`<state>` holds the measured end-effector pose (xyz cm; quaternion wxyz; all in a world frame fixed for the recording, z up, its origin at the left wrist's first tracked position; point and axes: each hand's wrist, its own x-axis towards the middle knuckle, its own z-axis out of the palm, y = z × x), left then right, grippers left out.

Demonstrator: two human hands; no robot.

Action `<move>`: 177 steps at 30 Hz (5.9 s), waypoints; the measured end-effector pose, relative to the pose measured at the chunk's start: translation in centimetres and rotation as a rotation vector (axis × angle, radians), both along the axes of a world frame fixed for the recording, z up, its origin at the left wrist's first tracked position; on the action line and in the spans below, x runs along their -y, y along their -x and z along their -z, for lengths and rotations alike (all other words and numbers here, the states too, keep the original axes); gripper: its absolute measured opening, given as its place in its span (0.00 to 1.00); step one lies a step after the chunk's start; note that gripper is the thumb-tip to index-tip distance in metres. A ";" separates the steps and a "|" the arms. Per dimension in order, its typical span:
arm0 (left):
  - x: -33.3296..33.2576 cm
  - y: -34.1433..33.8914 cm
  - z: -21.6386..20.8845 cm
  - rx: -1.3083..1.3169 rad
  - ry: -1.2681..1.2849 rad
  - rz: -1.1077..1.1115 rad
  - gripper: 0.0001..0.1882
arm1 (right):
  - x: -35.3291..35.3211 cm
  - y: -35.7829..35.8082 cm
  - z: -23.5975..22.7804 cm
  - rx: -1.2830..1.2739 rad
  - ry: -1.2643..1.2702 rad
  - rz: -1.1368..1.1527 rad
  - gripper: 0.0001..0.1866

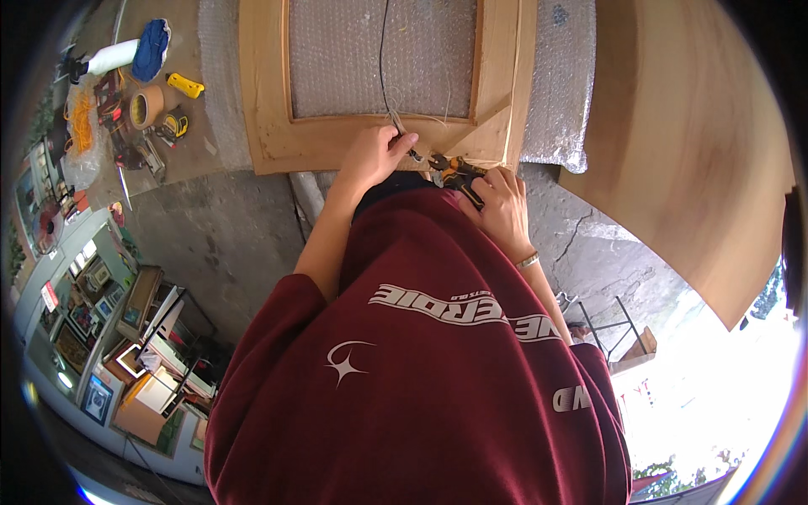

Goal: The person moves a wooden frame to a workbench and uses pliers to cut and strip wires attached to the frame. The person then uses the pliers to twist the wire ends together to secure them.

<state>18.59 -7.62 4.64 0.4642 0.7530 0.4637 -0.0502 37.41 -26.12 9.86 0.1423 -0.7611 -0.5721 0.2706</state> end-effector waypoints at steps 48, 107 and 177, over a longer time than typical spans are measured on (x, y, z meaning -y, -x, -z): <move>-3.6 -4.5 1.1 0.344 -0.347 0.715 0.18 | 2.0 10.6 2.7 -0.096 -0.268 0.570 0.16; -3.2 -4.1 4.9 0.767 -0.209 0.325 0.21 | 1.6 10.8 4.6 -0.228 -0.203 0.614 0.19; -4.1 -4.0 -1.4 0.130 -0.089 0.864 0.09 | 2.9 8.6 2.8 -0.005 -0.067 0.559 0.15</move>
